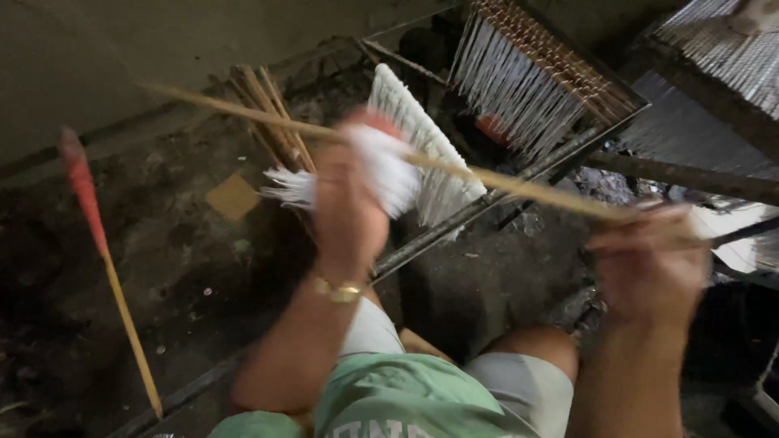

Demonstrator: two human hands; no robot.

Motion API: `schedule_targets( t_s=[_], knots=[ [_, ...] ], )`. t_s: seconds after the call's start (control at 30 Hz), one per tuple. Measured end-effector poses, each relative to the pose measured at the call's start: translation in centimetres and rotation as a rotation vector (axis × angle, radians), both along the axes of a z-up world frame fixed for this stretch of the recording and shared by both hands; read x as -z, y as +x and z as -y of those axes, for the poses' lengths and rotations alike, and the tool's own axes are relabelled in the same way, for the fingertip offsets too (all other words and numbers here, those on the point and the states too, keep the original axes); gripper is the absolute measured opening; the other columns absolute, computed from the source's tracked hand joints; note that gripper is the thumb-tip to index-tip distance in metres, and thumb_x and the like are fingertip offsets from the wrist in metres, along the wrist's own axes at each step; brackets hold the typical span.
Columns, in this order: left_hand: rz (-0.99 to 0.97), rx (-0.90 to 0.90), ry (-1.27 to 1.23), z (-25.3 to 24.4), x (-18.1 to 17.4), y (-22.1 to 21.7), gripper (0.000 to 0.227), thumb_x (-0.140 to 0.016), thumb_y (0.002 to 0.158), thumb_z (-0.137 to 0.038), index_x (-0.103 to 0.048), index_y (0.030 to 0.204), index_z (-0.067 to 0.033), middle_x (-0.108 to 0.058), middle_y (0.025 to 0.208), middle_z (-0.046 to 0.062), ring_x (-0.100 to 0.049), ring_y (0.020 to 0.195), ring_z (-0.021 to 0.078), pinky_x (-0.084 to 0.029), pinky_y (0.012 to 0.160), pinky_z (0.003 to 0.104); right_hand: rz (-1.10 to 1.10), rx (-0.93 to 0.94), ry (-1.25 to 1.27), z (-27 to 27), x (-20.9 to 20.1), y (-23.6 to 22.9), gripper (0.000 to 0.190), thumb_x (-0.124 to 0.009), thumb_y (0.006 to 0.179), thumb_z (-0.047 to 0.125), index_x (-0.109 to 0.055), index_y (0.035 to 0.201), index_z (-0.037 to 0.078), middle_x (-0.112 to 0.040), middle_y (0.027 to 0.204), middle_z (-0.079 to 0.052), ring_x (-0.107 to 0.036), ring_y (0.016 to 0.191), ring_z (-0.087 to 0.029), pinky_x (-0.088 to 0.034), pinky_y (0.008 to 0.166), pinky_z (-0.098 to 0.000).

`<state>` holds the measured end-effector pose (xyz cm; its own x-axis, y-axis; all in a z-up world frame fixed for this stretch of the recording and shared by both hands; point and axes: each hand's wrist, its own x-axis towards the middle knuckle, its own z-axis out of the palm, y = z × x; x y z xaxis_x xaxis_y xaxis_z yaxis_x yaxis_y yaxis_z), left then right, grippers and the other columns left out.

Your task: The person wraps white yarn around a wooden stick held horizontally, creating loops and securing them. They repeatedly wind the yarn, adjust the bundle, and place the stick onto a metal rack with other similar sticks.

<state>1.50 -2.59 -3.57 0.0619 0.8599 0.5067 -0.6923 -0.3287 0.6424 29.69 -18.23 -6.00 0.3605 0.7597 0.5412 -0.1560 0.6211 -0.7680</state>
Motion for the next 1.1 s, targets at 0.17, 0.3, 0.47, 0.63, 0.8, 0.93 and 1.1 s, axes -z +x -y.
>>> schedule_targets(
  t_s=[0.17, 0.3, 0.47, 0.63, 0.8, 0.93, 1.1],
  knots=[
    [-0.364, -0.047, -0.143, -1.9, -1.3, -2.8, 0.036, -0.054, 0.102, -0.03, -0.062, 0.13, -0.0083, -0.069, 0.122, 0.01, -0.068, 0.1, 0.0142, -0.061, 0.085, 0.023, 0.243, 0.037, -0.147, 3.9, -0.8, 4.9, 0.017, -0.074, 0.086, 0.002, -0.073, 0.101, 0.008, -0.073, 0.109, -0.009, -0.075, 0.1, -0.019, -0.07, 0.09, -0.0286],
    [-0.12, -0.035, -0.16, -2.8, -1.1, -5.5, 0.035, -0.05, 0.106, -0.034, -0.069, 0.108, -0.0049, -0.047, 0.069, -0.003, -0.048, 0.064, 0.0087, -0.044, 0.061, 0.023, 1.065, -0.084, -0.484, 6.0, -4.9, 10.2, 0.032, -0.06, 0.092, 0.015, -0.074, 0.12, 0.009, -0.085, 0.11, -0.007, -0.085, 0.1, -0.018, -0.071, 0.088, -0.0294],
    [-0.403, 0.028, -0.052, 1.1, -1.0, -0.4, 0.032, -0.05, 0.105, -0.028, -0.071, 0.108, -0.0043, -0.073, 0.08, 0.005, -0.07, 0.067, 0.0111, -0.061, 0.064, 0.021, 1.412, -0.008, -0.703, 1.1, -9.7, 2.1, 0.056, -0.058, 0.092, 0.035, -0.058, 0.146, 0.019, -0.063, 0.091, -0.001, -0.065, 0.081, -0.014, -0.052, 0.076, -0.0313],
    [-0.472, 0.217, -0.092, 2.4, -1.1, 1.9, 0.042, -0.05, 0.103, -0.031, -0.075, 0.093, 0.0009, -0.075, 0.09, 0.007, -0.072, 0.077, 0.0127, -0.064, 0.074, 0.022, 1.432, 0.143, -0.345, -1.8, -12.3, -4.6, 0.044, -0.06, 0.096, 0.039, -0.064, 0.127, 0.008, -0.052, 0.112, -0.012, -0.059, 0.101, -0.025, -0.051, 0.089, -0.0404],
    [-0.118, 0.079, -0.036, 0.0, -0.6, 0.0, 0.03, -0.039, 0.114, -0.024, -0.063, 0.122, -0.0074, -0.061, 0.083, 0.002, -0.056, 0.071, 0.0123, -0.052, 0.065, 0.023, 1.451, 0.208, -0.34, -3.4, -12.4, -2.5, 0.038, -0.056, 0.103, 0.034, -0.067, 0.128, 0.008, -0.051, 0.093, -0.007, -0.051, 0.086, -0.021, -0.045, 0.075, -0.038],
    [-0.63, 0.183, 0.009, 1.6, -0.7, 4.8, 0.025, -0.052, 0.096, -0.015, -0.065, 0.117, -0.0168, -0.065, 0.096, -0.005, -0.051, 0.077, 0.0048, -0.045, 0.068, 0.021, 1.348, 0.149, -0.364, -4.3, -13.8, -4.7, 0.037, -0.038, 0.11, 0.027, -0.065, 0.127, 0.008, -0.06, 0.104, -0.01, -0.059, 0.102, -0.025, -0.044, 0.091, -0.04],
    [-0.781, 0.088, 0.168, 2.1, -1.1, 5.3, 0.017, -0.066, 0.093, -0.027, -0.076, 0.1, -0.0143, -0.076, 0.106, -0.002, -0.069, 0.099, 0.0113, -0.052, 0.081, 0.027, 1.301, 0.227, -0.48, -4.8, -14.0, -5.0, 0.028, -0.053, 0.105, 0.028, -0.069, 0.116, 0.008, -0.061, 0.102, -0.008, -0.063, 0.092, -0.022, -0.047, 0.079, -0.0385]
  ],
)
